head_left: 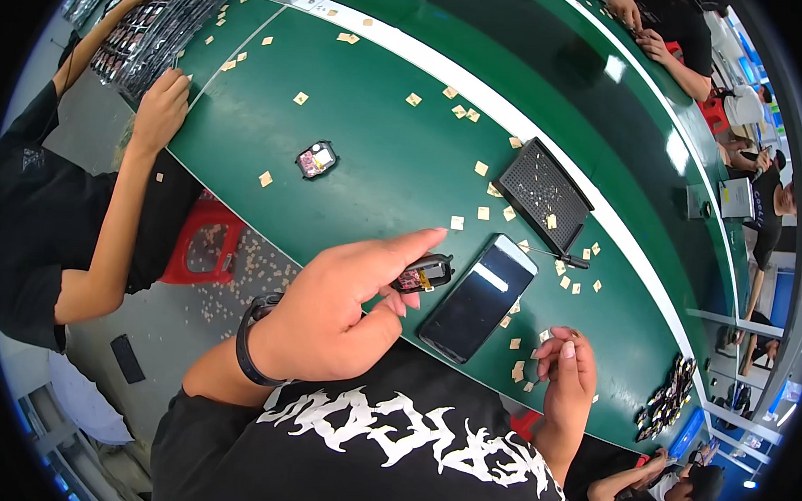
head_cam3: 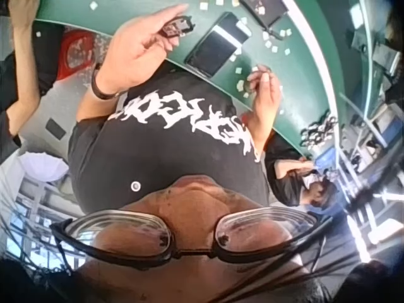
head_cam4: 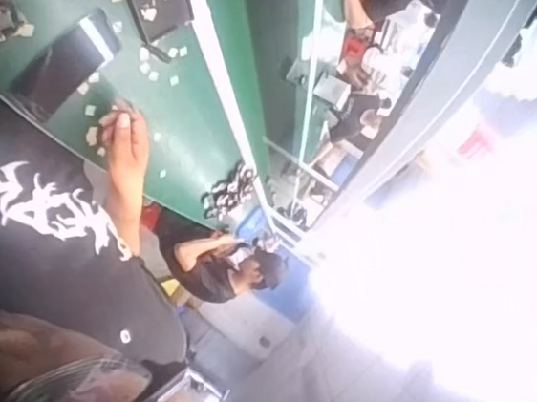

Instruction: Manually assemble small electronic components into a housing on an assembly line.

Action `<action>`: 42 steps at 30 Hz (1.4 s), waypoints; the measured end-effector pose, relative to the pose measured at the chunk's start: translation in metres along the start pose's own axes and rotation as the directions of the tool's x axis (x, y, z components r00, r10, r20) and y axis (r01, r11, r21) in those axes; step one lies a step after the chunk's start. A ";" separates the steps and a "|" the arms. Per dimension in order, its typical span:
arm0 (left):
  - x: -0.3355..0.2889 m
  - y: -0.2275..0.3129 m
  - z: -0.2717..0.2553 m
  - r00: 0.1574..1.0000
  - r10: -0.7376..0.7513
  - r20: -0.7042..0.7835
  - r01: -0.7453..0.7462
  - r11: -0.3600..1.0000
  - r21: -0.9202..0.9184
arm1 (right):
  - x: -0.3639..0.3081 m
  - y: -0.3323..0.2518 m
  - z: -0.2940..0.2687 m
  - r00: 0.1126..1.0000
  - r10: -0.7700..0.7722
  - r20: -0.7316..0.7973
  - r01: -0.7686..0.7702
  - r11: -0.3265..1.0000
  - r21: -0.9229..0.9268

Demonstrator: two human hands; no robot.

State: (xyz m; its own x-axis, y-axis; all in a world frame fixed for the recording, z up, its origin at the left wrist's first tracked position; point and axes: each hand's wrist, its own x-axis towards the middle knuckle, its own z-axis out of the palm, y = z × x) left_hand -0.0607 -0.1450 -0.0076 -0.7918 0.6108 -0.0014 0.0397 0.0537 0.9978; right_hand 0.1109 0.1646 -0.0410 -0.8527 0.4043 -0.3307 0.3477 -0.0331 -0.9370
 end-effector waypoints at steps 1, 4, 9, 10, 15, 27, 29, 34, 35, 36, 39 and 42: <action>-0.001 0.002 -0.001 1.000 0.019 0.005 -0.019 0.999 0.038 | 0.000 0.000 0.000 1.000 -0.002 0.006 0.002 1.000 0.000; -0.005 0.006 -0.001 0.999 0.032 0.009 -0.033 0.997 0.074 | 0.000 0.002 0.000 1.000 -0.008 0.007 0.008 1.000 0.008; -0.010 0.008 -0.002 0.999 -0.029 0.036 0.029 1.000 -0.004 | -0.003 0.001 0.005 0.999 -0.038 0.035 0.037 0.999 0.020; -0.012 0.005 -0.002 0.995 -0.077 0.060 0.085 0.985 -0.148 | -0.005 0.000 0.006 0.999 -0.038 0.035 0.037 0.999 0.021; -0.008 0.004 -0.001 0.977 -0.171 0.130 0.211 0.884 -0.418 | -0.015 0.003 0.002 0.991 -0.125 0.047 0.125 0.992 -0.004; 0.027 -0.019 0.034 0.950 -0.219 0.222 0.295 0.866 -0.403 | -0.124 0.053 -0.127 0.513 -0.039 -0.857 0.457 0.858 0.235; 0.037 -0.024 0.043 0.939 -0.210 0.271 0.303 0.877 -0.372 | -0.156 0.067 -0.138 0.339 0.157 -0.927 0.477 0.821 0.314; 0.058 -0.016 0.067 0.904 -0.192 0.383 0.302 0.919 -0.254 | -0.205 0.097 -0.126 0.222 0.475 -0.851 0.483 0.705 0.520; 0.060 -0.016 0.069 0.895 -0.192 0.403 0.308 0.920 -0.245 | -0.210 0.103 -0.123 0.274 0.498 -0.823 0.473 0.675 0.566; 0.063 -0.014 0.072 0.880 -0.179 0.440 0.306 0.922 -0.237 | -0.215 0.107 -0.119 0.328 0.515 -0.792 0.461 0.644 0.610; 0.068 -0.014 0.081 0.862 -0.195 0.468 0.324 0.922 -0.213 | -0.209 0.110 -0.111 0.283 0.652 -0.704 0.273 0.649 0.711; 0.066 -0.010 0.085 0.864 -0.208 0.459 0.332 0.920 -0.208 | -0.190 0.119 -0.102 0.411 0.452 -0.791 0.029 0.861 0.507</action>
State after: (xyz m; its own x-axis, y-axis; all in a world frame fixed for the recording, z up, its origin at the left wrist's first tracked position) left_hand -0.0619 -0.0380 -0.0234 -0.4122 0.8791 -0.2393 -0.3532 0.0879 0.9314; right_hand 0.3541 0.1774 -0.0784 0.1151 0.8747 -0.4708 0.0773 -0.4804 -0.8737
